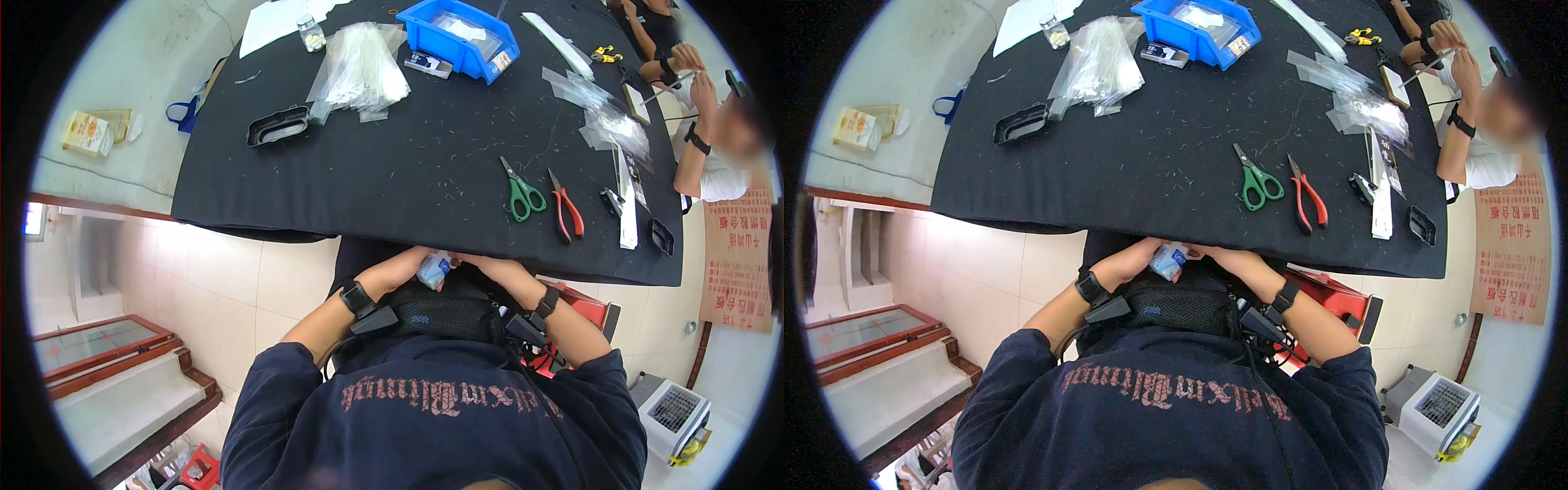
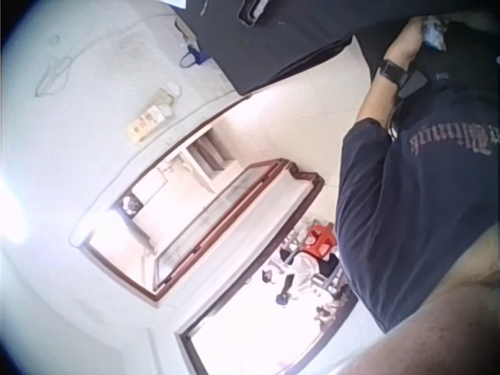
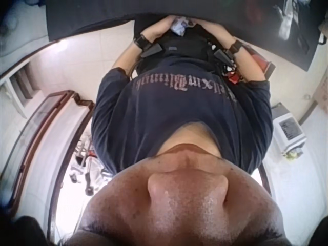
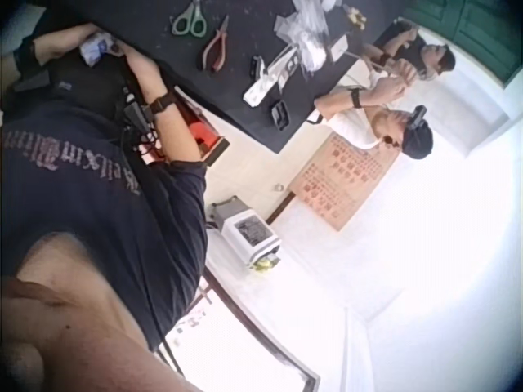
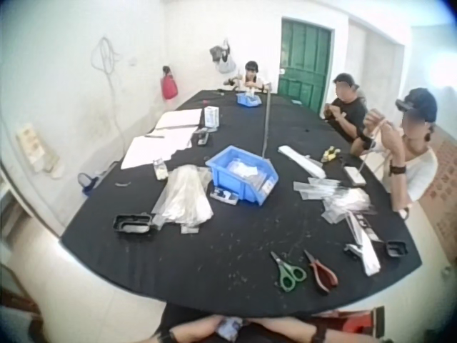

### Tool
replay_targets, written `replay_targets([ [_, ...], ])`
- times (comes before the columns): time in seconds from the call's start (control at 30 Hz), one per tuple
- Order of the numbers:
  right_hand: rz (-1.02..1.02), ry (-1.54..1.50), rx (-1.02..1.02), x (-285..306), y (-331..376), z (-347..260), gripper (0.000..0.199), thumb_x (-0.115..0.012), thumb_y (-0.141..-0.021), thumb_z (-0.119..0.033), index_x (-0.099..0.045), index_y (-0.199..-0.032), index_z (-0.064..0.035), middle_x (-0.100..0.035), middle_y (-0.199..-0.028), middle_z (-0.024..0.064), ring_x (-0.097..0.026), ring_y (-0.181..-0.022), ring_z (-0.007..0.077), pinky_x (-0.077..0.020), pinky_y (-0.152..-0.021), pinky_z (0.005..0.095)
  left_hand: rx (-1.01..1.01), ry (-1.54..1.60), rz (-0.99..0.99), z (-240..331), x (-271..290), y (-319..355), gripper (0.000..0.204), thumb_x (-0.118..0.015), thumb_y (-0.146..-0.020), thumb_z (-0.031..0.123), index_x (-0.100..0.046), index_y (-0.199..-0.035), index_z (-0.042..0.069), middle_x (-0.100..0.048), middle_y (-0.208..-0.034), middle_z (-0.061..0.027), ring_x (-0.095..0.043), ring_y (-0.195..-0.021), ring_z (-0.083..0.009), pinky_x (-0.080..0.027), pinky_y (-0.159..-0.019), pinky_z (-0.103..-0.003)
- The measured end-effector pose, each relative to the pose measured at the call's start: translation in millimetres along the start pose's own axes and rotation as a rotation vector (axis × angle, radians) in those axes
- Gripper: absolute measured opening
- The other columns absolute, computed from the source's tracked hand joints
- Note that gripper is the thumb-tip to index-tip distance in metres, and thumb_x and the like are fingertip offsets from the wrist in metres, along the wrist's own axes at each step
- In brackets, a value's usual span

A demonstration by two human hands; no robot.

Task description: The recorder is assembling small fishing tackle components at a table, using scissors to trim line and handling small metal parts.

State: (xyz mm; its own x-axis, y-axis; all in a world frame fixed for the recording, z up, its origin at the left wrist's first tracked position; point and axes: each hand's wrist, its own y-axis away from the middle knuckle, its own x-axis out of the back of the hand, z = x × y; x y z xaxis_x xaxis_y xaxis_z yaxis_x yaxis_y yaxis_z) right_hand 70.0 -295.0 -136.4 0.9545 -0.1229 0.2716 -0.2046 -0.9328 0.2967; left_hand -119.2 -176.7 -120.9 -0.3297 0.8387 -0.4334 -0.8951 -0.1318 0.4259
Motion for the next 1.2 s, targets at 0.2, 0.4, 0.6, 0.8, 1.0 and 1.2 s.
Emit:
replay_targets([
  [0.2,-0.007,-0.029,-0.024,2.3,3.6,-3.9,0.033,-0.074,-0.090,-0.024,-0.070,-0.112,0.0003,-0.071,-0.110,0.0133,-0.067,-0.100,0.0217,-0.0521,-0.086,0.0348,0.016,-0.038,0.022,2.9,0.3,1.3,0.048,-0.029,-0.107,0.031,-0.063,-0.115,-0.001,-0.070,-0.084,-0.0118,-0.068,-0.074,-0.0229,-0.053,-0.077,-0.035],
  [0.4,-0.079,-0.233,-0.281,9.9,5.8,4.4,0.034,-0.061,-0.099,-0.019,-0.062,-0.125,0.0022,-0.065,-0.123,0.0178,-0.065,-0.107,0.0263,-0.0522,-0.093,0.0393,0.221,-0.229,0.050,3.8,18.8,0.6,0.051,-0.033,-0.107,0.041,-0.066,-0.116,0.004,-0.067,-0.078,-0.0045,-0.063,-0.068,-0.0127,-0.049,-0.061,-0.028],
  [0.6,-0.365,-0.633,-0.316,14.8,7.7,21.3,0.039,-0.045,-0.107,-0.025,-0.054,-0.136,-0.0002,-0.058,-0.135,0.0188,-0.057,-0.125,0.0280,-0.0446,-0.109,0.0432,0.249,-0.216,-0.071,1.6,33.8,-0.7,0.051,-0.037,-0.107,0.042,-0.066,-0.121,0.003,-0.068,-0.083,-0.0019,-0.058,-0.065,-0.0086,-0.043,-0.054,-0.022],
  [0.8,-0.192,-0.756,-0.237,23.3,2.5,72.7,0.039,-0.044,-0.107,-0.029,-0.053,-0.138,-0.0063,-0.054,-0.141,0.0145,-0.054,-0.129,0.0270,-0.0445,-0.111,0.0440,0.132,0.070,-0.138,-5.3,46.5,7.4,0.051,-0.039,-0.105,0.034,-0.053,-0.133,-0.006,-0.069,-0.109,-0.0150,-0.063,-0.071,-0.0151,-0.048,-0.054,-0.023],
  [1.0,-0.109,-1.055,-0.129,40.2,3.8,76.9,0.039,-0.054,-0.104,-0.030,-0.055,-0.138,-0.0116,-0.060,-0.133,0.0096,-0.059,-0.117,0.0203,-0.0507,-0.098,0.0375,0.105,0.237,-0.099,-9.7,63.4,30.5,0.050,-0.040,-0.103,0.028,-0.047,-0.136,-0.009,-0.069,-0.115,-0.0247,-0.072,-0.087,-0.0261,-0.058,-0.067,-0.028],
  [1.2,-0.101,-0.988,-0.125,36.1,9.1,24.5,0.042,-0.060,-0.101,-0.031,-0.056,-0.137,-0.0106,-0.062,-0.129,0.0092,-0.061,-0.112,0.0174,-0.0524,-0.093,0.0340,0.132,0.040,-0.014,-5.1,51.4,26.6,0.043,-0.050,-0.102,0.028,-0.056,-0.133,-0.002,-0.071,-0.115,-0.0225,-0.073,-0.090,-0.0226,-0.058,-0.076,-0.029],
])
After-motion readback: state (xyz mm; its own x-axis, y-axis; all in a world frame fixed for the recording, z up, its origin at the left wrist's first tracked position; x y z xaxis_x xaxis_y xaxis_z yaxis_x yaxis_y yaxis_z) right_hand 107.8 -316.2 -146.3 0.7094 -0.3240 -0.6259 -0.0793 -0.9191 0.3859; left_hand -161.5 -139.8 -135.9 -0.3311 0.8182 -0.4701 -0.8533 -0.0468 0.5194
